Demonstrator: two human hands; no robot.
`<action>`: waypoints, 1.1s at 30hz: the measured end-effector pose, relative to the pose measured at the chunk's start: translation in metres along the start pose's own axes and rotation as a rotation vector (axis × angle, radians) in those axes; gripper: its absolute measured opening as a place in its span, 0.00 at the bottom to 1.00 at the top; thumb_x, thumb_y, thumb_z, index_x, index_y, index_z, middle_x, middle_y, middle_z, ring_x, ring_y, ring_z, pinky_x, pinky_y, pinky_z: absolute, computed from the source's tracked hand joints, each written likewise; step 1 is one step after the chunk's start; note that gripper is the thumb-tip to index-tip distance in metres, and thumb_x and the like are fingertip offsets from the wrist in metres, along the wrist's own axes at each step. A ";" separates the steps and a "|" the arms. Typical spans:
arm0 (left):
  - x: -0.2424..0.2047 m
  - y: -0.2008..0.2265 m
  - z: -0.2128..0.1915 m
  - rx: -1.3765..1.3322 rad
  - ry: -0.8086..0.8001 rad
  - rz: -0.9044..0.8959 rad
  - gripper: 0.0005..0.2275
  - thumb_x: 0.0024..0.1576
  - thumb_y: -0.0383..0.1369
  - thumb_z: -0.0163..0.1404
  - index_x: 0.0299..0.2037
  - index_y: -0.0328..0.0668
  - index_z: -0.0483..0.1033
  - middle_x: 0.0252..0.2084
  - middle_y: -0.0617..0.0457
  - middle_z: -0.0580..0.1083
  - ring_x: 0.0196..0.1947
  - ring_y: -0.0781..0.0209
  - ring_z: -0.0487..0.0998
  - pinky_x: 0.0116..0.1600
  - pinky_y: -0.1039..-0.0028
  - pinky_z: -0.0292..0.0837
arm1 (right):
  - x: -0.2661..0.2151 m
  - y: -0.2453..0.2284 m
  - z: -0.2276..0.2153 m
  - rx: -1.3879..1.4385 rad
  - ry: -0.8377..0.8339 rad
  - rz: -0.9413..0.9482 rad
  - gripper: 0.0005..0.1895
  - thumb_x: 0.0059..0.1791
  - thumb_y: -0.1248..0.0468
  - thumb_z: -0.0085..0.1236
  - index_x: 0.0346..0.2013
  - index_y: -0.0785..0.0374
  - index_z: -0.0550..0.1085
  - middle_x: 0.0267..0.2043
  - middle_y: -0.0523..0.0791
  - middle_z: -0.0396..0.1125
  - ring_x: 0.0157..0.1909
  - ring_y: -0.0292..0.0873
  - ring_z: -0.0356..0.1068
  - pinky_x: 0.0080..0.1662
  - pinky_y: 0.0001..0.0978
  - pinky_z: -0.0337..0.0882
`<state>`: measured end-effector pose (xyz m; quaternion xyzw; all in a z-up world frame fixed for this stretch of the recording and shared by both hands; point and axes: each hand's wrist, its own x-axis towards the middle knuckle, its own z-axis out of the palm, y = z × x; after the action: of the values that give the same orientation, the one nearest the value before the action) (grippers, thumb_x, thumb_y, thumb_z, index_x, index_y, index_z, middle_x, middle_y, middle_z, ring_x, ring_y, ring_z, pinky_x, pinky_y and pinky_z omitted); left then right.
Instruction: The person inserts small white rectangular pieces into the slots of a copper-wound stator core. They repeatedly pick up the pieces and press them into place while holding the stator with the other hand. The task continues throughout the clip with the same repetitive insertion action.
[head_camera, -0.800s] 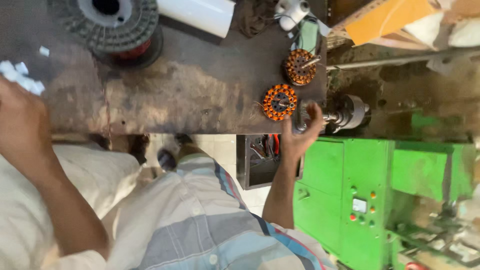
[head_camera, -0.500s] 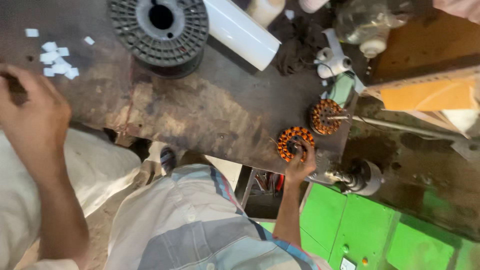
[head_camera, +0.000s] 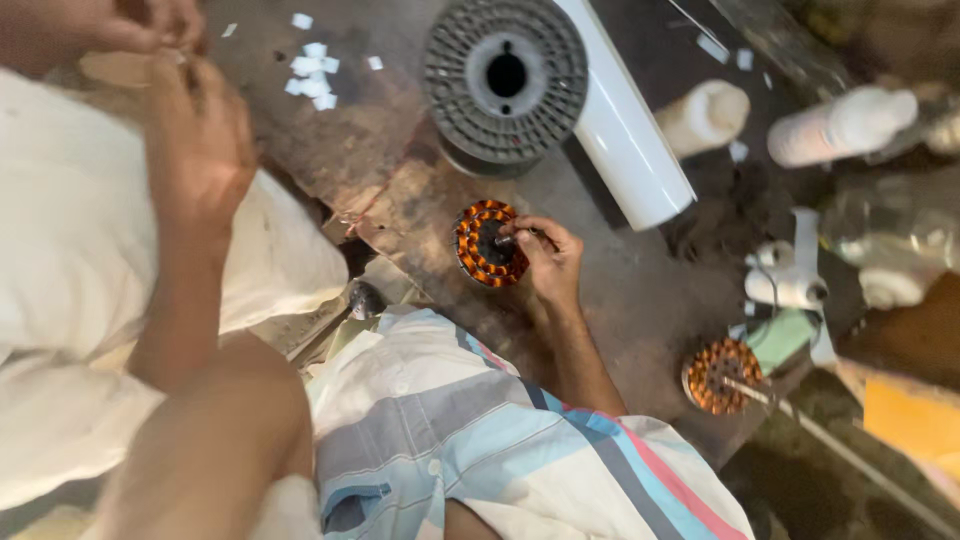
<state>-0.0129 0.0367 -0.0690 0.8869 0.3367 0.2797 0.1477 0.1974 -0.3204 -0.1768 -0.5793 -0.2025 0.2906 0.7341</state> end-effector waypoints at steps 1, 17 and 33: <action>-0.007 0.002 -0.008 -0.282 0.033 -0.104 0.21 0.74 0.30 0.46 0.72 0.27 0.57 0.58 0.39 0.72 0.50 0.52 0.77 0.50 0.64 0.78 | 0.015 0.005 0.012 0.076 -0.059 0.048 0.06 0.52 0.74 0.57 0.44 0.72 0.77 0.42 0.52 0.76 0.46 0.44 0.76 0.53 0.34 0.76; 0.008 0.005 -0.018 1.536 0.276 0.698 0.04 0.58 0.16 0.53 0.40 0.29 0.76 0.43 0.48 0.74 0.54 0.51 0.73 0.71 0.68 0.68 | 0.079 0.045 0.046 0.213 -0.439 0.650 0.09 0.53 0.65 0.60 0.45 0.67 0.75 0.35 0.50 0.73 0.37 0.49 0.75 0.42 0.45 0.78; 0.013 0.003 -0.002 1.583 0.149 1.001 0.05 0.52 0.24 0.57 0.26 0.36 0.74 0.27 0.56 0.69 0.32 0.63 0.69 0.47 0.73 0.68 | 0.110 0.088 0.041 0.303 -0.517 0.859 0.11 0.50 0.64 0.63 0.45 0.65 0.76 0.37 0.49 0.74 0.37 0.47 0.76 0.41 0.41 0.79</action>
<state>-0.0047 0.0439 -0.0610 0.7508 0.0170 0.0562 -0.6579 0.2367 -0.2033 -0.2561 -0.4068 -0.0770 0.7250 0.5504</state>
